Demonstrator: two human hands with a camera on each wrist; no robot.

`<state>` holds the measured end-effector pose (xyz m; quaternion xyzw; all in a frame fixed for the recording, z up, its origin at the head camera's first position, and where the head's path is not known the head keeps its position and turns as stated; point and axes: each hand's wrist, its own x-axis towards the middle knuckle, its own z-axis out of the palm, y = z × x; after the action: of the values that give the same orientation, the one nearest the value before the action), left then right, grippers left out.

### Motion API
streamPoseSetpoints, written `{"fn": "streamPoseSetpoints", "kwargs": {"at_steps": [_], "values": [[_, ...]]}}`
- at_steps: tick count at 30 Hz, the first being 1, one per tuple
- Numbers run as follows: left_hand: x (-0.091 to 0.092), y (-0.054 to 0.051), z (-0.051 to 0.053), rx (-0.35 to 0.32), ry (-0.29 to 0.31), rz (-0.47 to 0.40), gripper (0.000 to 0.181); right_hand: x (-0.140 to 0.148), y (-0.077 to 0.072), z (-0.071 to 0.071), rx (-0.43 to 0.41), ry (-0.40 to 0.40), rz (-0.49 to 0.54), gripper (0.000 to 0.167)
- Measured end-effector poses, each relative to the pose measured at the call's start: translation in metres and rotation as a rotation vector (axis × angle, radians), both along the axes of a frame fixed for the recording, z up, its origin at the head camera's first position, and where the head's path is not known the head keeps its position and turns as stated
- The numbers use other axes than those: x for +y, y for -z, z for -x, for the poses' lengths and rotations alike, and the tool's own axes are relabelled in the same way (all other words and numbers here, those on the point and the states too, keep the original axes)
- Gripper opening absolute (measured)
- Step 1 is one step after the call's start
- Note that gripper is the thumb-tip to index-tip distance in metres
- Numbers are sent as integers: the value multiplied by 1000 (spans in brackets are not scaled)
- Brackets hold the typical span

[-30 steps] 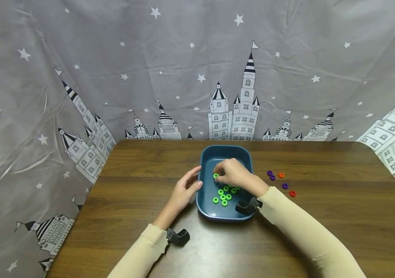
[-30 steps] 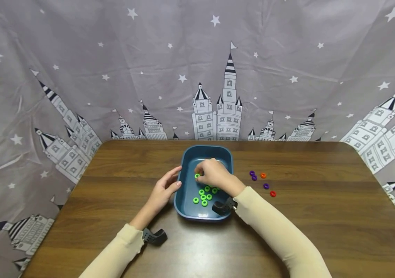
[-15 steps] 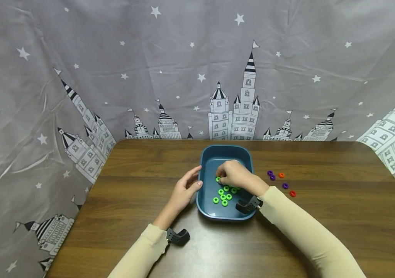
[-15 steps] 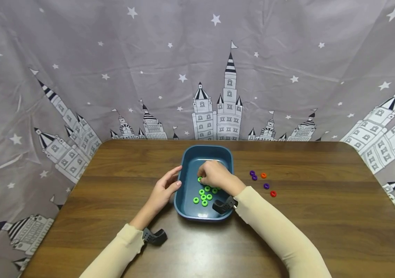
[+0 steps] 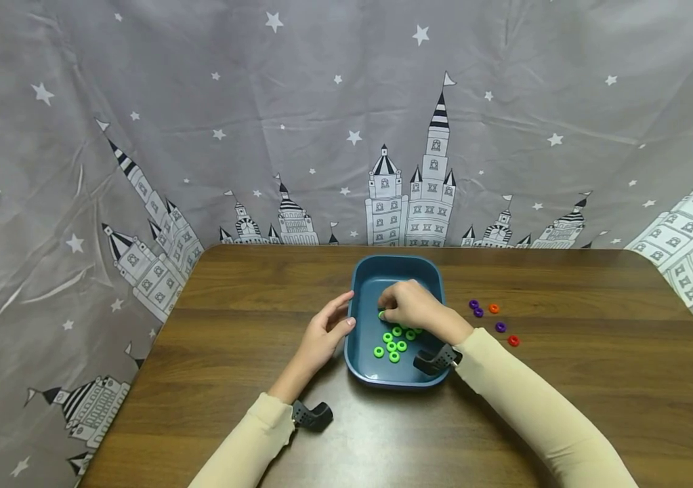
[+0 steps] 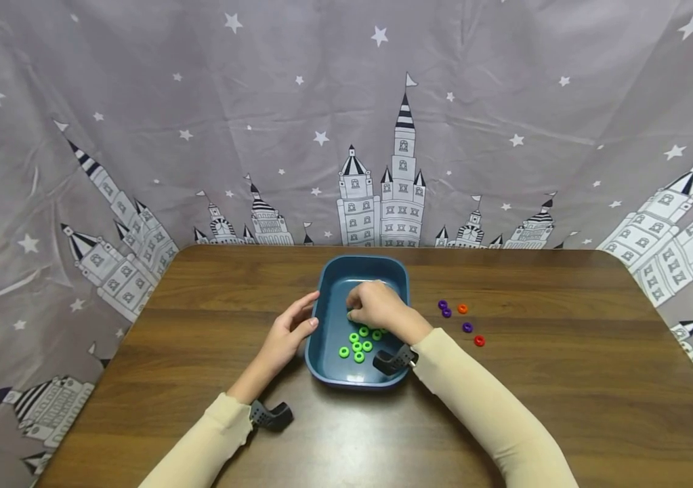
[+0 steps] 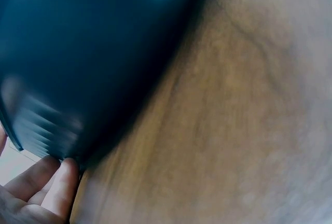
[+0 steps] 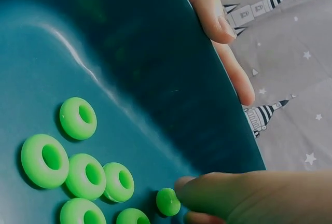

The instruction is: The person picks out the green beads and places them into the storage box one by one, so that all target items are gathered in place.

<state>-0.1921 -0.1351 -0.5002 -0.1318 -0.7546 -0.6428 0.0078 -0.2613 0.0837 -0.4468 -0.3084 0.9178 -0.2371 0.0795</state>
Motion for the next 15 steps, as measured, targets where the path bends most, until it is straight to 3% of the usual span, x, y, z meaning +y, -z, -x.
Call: {"fn": "streamPoseSetpoints", "kwargs": {"at_steps": [6, 15], "values": [[0, 0, -1, 1, 2, 10, 52, 0, -4, -2, 0, -13, 54, 24], [-3, 2, 4, 27, -3, 13, 52, 12, -25, -2, 58, 24, 137, 30]]}}
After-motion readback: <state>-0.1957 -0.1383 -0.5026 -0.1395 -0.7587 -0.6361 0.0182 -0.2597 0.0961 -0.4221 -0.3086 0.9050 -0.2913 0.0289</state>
